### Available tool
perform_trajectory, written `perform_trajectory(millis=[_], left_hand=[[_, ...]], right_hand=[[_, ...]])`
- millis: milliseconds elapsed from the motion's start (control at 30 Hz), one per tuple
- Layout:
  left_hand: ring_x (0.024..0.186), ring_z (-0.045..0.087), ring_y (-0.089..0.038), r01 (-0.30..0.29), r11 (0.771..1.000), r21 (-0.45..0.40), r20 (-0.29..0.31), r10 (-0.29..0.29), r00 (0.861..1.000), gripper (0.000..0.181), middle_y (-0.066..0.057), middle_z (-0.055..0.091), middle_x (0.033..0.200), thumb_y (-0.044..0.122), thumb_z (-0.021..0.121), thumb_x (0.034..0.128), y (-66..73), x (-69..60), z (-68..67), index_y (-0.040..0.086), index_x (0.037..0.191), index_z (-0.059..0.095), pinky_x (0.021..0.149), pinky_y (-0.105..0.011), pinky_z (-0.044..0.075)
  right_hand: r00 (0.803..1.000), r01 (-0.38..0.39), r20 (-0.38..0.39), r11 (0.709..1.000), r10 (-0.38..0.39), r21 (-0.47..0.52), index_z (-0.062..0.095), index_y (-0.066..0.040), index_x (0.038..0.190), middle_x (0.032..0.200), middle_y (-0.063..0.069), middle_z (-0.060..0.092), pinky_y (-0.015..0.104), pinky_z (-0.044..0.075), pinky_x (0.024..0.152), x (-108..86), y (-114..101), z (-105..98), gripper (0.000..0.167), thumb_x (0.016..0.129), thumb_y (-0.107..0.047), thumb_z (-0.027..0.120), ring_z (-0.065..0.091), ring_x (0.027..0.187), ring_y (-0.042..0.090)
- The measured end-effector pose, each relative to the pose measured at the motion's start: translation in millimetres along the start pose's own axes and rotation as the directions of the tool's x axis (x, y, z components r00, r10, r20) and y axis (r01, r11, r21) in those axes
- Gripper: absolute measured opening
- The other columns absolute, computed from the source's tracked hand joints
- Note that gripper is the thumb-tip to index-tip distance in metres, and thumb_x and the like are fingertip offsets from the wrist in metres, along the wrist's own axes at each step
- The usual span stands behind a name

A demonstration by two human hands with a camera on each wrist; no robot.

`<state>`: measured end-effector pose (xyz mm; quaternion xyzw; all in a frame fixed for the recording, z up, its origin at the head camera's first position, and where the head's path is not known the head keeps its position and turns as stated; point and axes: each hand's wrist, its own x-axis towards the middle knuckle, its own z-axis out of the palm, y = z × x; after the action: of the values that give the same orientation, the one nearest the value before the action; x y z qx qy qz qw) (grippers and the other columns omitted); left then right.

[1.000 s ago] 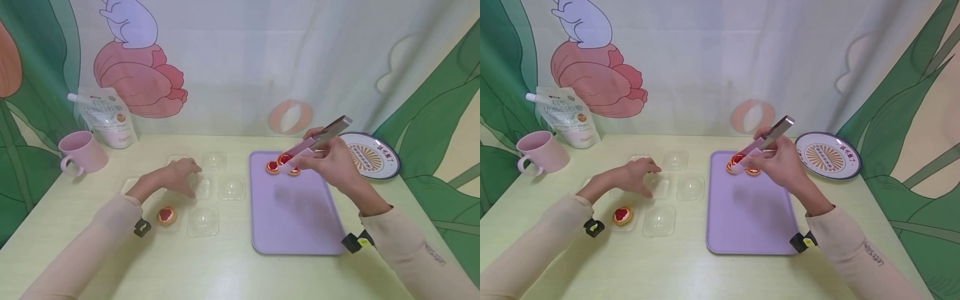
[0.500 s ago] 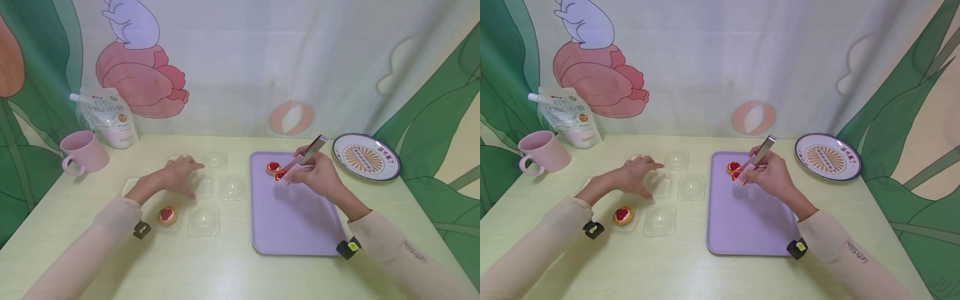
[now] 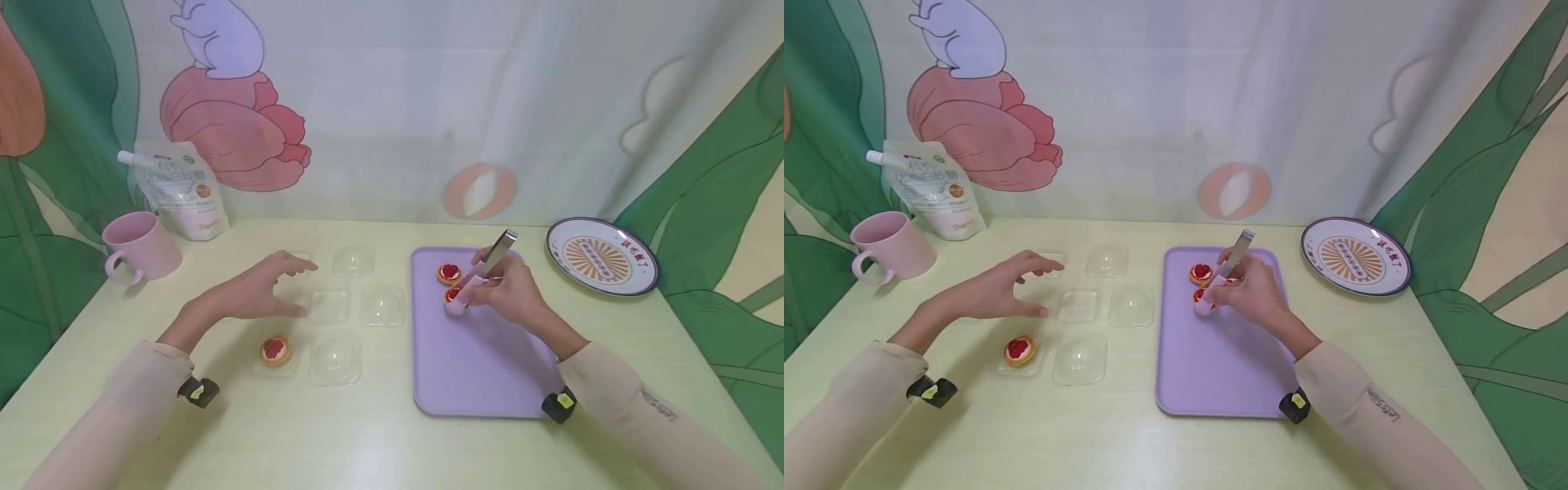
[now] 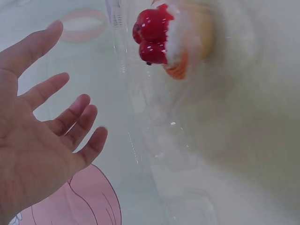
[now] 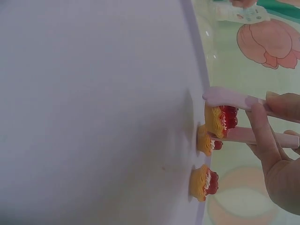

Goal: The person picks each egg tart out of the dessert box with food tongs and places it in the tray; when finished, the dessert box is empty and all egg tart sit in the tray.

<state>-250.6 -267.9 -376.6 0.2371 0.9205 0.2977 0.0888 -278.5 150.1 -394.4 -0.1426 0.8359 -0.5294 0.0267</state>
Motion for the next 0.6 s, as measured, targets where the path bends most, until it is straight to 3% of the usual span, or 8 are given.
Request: perform_trajectory(millis=[233, 400, 600], left_hand=[[0.116, 0.053, -0.036, 0.032, 0.999, 0.013, 0.035, -0.033, 0.999, 0.069, -0.017, 0.051, 0.126, 0.029, 0.083, 0.0809, -3.0, -30.7, 1.4, 0.011, 0.14, 0.053, 0.089, -0.048, 0.049], [0.114, 0.053, -0.034, 0.072, 0.997, 0.032, 0.076, -0.075, 0.994, 0.077, -0.014, 0.051, 0.121, 0.038, 0.086, 0.0758, -3.4, -54.7, 5.6, 0.011, 0.14, 0.053, 0.089, -0.046, 0.047], [0.113, 0.052, -0.032, 0.098, 0.994, 0.049, 0.085, -0.102, 0.991, 0.081, -0.013, 0.05, 0.119, 0.038, 0.089, 0.0711, -3.7, -68.4, 13.0, 0.01, 0.139, 0.054, 0.09, -0.045, 0.047]], right_hand=[[1.0, 0.014, 0.01, 1.0, -0.014, 0.001, 0.056, 0.008, 0.112, 0.087, 0.023, 0.073, 0.027, 0.06, 0.063, 1.5, 4.5, 6.2, 0.041, 0.077, 0.006, 0.078, 0.071, 0.064, 0.007], [1.0, -0.002, 0.007, 1.0, 0.002, -0.027, 0.055, 0.006, 0.113, 0.089, 0.02, 0.072, 0.026, 0.059, 0.064, 2.2, 9.5, 9.3, 0.043, 0.077, 0.004, 0.079, 0.069, 0.067, 0.008], [1.0, 0.012, -0.006, 0.998, -0.013, -0.068, 0.058, 0.002, 0.109, 0.093, 0.019, 0.07, 0.027, 0.059, 0.065, 5.7, 14.3, 9.8, 0.039, 0.076, 0.003, 0.08, 0.069, 0.074, 0.017]])
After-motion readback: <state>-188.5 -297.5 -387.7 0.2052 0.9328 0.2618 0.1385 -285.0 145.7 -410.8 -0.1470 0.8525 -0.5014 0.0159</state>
